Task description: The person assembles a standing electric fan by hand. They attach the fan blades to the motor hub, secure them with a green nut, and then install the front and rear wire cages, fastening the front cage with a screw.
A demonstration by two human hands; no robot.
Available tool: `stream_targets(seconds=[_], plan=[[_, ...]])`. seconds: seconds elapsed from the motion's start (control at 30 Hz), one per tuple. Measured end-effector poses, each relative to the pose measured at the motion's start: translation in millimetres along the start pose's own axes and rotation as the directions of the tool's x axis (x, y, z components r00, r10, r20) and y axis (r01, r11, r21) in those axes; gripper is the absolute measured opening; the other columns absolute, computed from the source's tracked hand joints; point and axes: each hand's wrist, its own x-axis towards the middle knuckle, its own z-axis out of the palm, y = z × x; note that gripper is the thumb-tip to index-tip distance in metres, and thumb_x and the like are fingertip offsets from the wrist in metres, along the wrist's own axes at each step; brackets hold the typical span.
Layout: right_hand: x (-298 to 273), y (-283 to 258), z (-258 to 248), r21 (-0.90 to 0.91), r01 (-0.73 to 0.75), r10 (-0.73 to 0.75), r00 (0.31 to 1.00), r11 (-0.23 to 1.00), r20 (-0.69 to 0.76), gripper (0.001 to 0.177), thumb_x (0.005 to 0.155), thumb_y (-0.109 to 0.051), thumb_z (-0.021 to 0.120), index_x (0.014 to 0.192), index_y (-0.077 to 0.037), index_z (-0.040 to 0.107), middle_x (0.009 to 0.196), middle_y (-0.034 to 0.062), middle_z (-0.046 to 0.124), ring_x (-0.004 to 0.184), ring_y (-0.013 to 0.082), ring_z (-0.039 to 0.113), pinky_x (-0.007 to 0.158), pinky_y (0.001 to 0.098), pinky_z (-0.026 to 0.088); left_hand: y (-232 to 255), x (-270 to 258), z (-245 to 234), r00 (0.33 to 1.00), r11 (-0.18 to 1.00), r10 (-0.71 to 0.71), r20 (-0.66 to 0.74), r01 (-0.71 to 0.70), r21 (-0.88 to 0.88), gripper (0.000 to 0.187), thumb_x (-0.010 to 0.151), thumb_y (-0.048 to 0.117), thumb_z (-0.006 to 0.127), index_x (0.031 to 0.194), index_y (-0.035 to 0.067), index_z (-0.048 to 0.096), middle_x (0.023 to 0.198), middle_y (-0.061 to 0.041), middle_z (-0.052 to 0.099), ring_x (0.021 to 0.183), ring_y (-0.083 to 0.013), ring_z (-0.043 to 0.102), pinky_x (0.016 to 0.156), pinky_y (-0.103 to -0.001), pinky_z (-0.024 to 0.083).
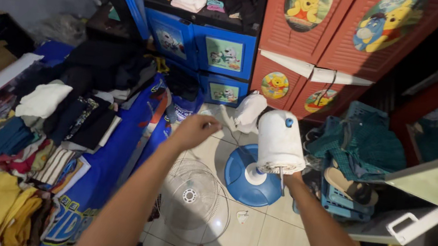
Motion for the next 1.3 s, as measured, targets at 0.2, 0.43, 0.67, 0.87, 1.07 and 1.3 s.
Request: stream_targets(seconds=[0.2,0.43,0.67,0.87,1.07,1.3], plan=[[-4.5,18.6,51.0,0.018,-0.014,0.012,0.997,1.0,0.07,0.043,0.085,-0.02,0.069,0.125,-0.006,0.06,0.122,0.0076,0.065,0.112,0.021,0.062,0.098,0.0385,0.05,-19.7,-1.2,68.7,0.984,0.979,-0.18,-0.014,0.177,-0.104,0.025,0.091,0.026,0.068,0.105,0.006,0.072,0.075,-0.019,0.072,0.064,-0.0272,0.068,0.062,-0.039,0.052],[5.4,41.0,87.2,0.015,-0.051,0.05,0.994,0.999,0.093,0.047,0.088,-0.025,0.065,0.131,-0.008,0.056,0.128,0.0078,0.062,0.117,0.0218,0.06,0.101,0.0396,0.048,-22.6,-5.4,92.9,0.97,0.954,-0.241,-0.017,0.234,-0.185,0.024,0.092,0.022,0.067,0.106,0.003,0.069,0.071,-0.015,0.07,0.061,-0.0207,0.063,0.059,-0.036,0.05],[-3.8,61.8,98.8,0.026,-0.09,0.088,0.993,0.996,0.073,0.051,0.091,-0.03,0.06,0.137,-0.009,0.052,0.134,0.008,0.059,0.122,0.0225,0.058,0.104,0.0407,0.046,-11.2,-16.3,107.7,0.953,0.935,-0.302,0.009,0.298,-0.191,0.029,0.091,0.024,0.072,0.11,0.003,0.076,0.063,-0.011,0.062,0.054,-0.017,0.056,0.053,-0.035,0.046],[15.0,74.7,96.3,0.086,-0.051,0.05,0.999,0.995,0.008,0.055,0.094,-0.034,0.056,0.142,-0.01,0.048,0.139,0.0082,0.057,0.126,0.0231,0.056,0.107,0.0416,0.044,-9.4,-22.3,140.1,0.834,0.518,-0.495,0.244,0.509,-0.687,0.032,0.096,0.019,0.063,0.12,-0.002,0.068,0.068,-0.003,0.061,0.048,-0.0103,0.054,0.041,-0.028,0.048],[24.2,89.8,69.5,0.137,-0.026,0.032,0.999,0.99,-0.044,0.058,0.096,-0.038,0.052,0.147,-0.011,0.045,0.144,0.0083,0.054,0.131,0.0238,0.054,0.11,0.0426,0.043,-14.8,-20.9,138.5,0.856,0.49,-0.478,0.197,0.446,-0.749,0.035,0.097,0.019,0.063,0.125,-0.003,0.065,0.07,-0.002,0.06,0.048,-0.0094,0.053,0.042,-0.028,0.047],[28.8,85.6,68.1,-0.251,0.246,-0.287,0.947,0.936,-0.145,0.05,0.091,-0.029,0.06,0.139,-0.018,0.052,0.141,0.007,0.058,0.134,0.0254,0.052,0.114,0.0446,0.042,-11.7,-17.6,136.9,0.812,0.462,-0.549,0.198,0.492,-0.738,0.038,0.095,0.017,0.062,0.128,-0.001,0.064,0.074,-0.005,0.063,0.048,-0.0099,0.052,0.043,-0.028,0.049]])
